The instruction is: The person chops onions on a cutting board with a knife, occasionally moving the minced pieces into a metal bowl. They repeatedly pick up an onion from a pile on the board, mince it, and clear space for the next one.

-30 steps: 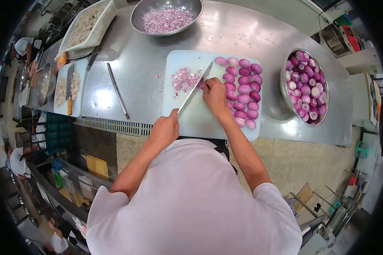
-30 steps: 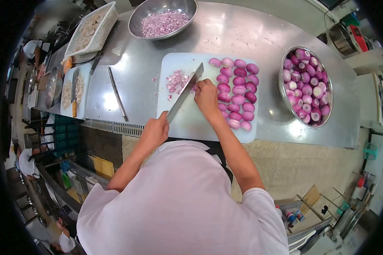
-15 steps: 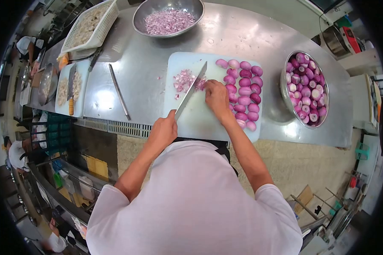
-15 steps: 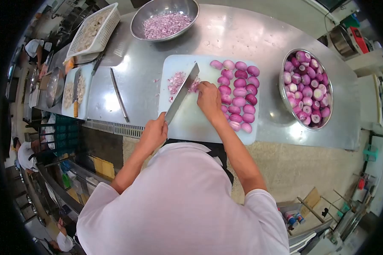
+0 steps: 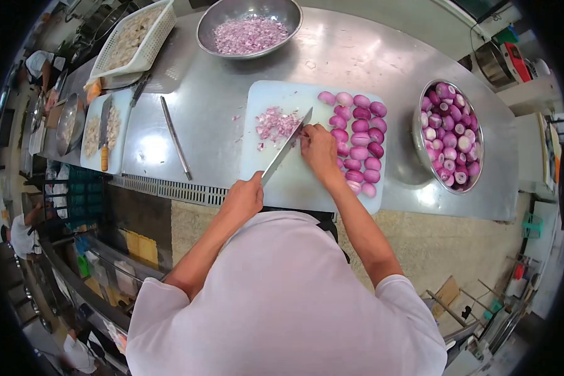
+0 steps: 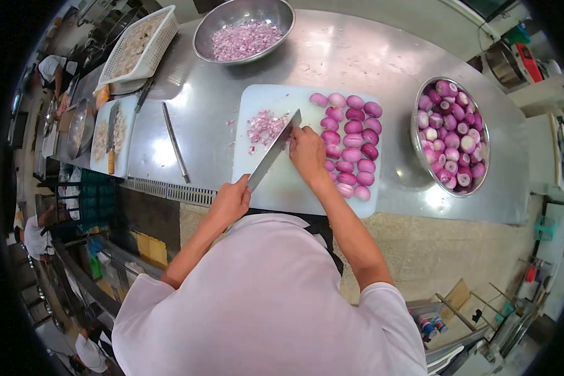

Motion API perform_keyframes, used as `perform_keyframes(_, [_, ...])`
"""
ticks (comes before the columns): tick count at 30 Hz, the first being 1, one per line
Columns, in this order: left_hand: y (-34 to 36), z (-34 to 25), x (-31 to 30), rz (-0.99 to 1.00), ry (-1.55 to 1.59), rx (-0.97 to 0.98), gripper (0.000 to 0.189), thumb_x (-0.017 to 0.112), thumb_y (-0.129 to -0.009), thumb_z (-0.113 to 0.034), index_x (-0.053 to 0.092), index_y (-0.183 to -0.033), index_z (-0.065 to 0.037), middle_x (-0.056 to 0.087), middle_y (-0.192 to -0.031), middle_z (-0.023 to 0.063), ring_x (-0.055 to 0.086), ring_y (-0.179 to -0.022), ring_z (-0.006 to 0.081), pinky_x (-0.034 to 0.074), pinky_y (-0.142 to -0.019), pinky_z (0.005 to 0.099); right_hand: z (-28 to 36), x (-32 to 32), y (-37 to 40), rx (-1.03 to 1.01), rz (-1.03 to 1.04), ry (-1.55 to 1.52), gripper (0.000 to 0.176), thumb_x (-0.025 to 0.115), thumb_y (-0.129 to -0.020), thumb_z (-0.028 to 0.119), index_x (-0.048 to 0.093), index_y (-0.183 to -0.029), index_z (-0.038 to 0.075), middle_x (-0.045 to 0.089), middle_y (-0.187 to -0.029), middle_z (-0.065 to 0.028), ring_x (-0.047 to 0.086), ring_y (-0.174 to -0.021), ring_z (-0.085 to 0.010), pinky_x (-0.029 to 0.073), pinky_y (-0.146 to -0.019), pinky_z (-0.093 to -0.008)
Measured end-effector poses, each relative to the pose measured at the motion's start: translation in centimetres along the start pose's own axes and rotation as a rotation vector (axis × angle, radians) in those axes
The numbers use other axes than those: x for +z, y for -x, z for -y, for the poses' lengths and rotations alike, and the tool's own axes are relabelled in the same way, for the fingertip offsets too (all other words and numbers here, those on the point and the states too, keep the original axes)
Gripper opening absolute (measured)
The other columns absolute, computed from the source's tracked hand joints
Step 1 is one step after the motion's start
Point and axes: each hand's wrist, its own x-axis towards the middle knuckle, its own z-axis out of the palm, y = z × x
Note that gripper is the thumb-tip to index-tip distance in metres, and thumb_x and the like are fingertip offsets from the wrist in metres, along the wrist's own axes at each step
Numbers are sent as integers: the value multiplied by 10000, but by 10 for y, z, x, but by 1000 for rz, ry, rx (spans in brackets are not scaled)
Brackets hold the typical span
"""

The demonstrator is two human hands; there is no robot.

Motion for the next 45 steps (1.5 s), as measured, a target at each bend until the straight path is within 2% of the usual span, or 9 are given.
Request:
perform_keyframes(8, [-3, 10, 9, -7, -28, 47, 177, 540, -908, -59, 550, -1055, 40, 580, -637, 264, 580, -638, 482, 440, -610, 543, 0, -1, 4, 34, -15, 20, 101, 634, -817, 62, 694, -884, 17, 648, -808, -202, 642, -741, -397, 511, -673, -485])
perform_keyframes(22, [-4, 0, -3, 31, -9, 33, 193, 550, -892, -52, 550, -1063, 36, 596, -675, 276, 600, -680, 476, 449, -642, 551, -9, -4, 1, 27, 1, 41, 65, 637, -786, 56, 684, -797, 14, 654, -778, -221, 645, -719, -406, 508, -654, -484])
perform_keyframes(28, [3, -2, -8, 60, 90, 45, 172, 557, -897, -67, 561, -1039, 28, 586, -670, 279, 598, -695, 483, 447, -643, 551, -20, -48, -27, 133, -113, 14, 64, 626, -779, 43, 677, -791, 5, 669, -793, -213, 654, -729, -385, 517, -669, -456])
perform_keyframes(29, [1, 1, -6, 126, 69, 45, 158, 560, -902, -75, 562, -1022, 27, 584, -671, 279, 598, -703, 484, 447, -643, 545, -25, -51, -31, 124, -109, 14, 64, 626, -779, 43, 677, -791, 5, 669, -793, -213, 654, -729, -385, 517, -669, -456])
perform_keyframes(32, [-16, 40, 1, 65, 197, 55, 140, 569, -904, -85, 556, -974, 36, 589, -688, 285, 602, -713, 483, 444, -643, 537, -43, -57, -49, 65, -162, -36, 103, 618, -786, 39, 700, -839, 5, 678, -817, -207, 658, -746, -385, 524, -689, -436])
perform_keyframes(35, [-28, 30, -18, 2, 136, -37, 144, 578, -899, -93, 543, -944, 40, 597, -710, 291, 604, -720, 488, 443, -640, 539, -32, -63, -62, 38, -163, 6, 133, 614, -791, 33, 711, -875, -3, 682, -861, -218, 658, -782, -393, 525, -711, -440])
perform_keyframes(37, [-24, 21, -19, -80, 130, 7, 141, 572, -899, -94, 533, -930, 38, 599, -723, 296, 602, -728, 491, 448, -643, 538, -37, -59, -71, 7, -137, 26, 152, 610, -793, 31, 716, -895, -8, 682, -890, -226, 655, -816, -399, 521, -743, -448])
perform_keyframes(43, [4, 34, -8, 143, 145, 33, 161, 591, -881, -101, 565, -986, 19, 608, -734, 291, 614, -751, 481, 473, -649, 513, -54, -41, -94, -100, -43, 36, 197, 612, -782, 20, 725, -937, -23, 676, -956, -252, 639, -915, -418, 498, -845, -474])
perform_keyframes(45, [-3, 41, -13, 84, 218, 61, 158, 587, -890, -98, 563, -985, 25, 613, -744, 286, 616, -752, 471, 473, -649, 493, -66, -31, -98, -124, -33, 25, 194, 617, -774, 16, 726, -929, -24, 676, -955, -255, 637, -926, -420, 493, -859, -476])
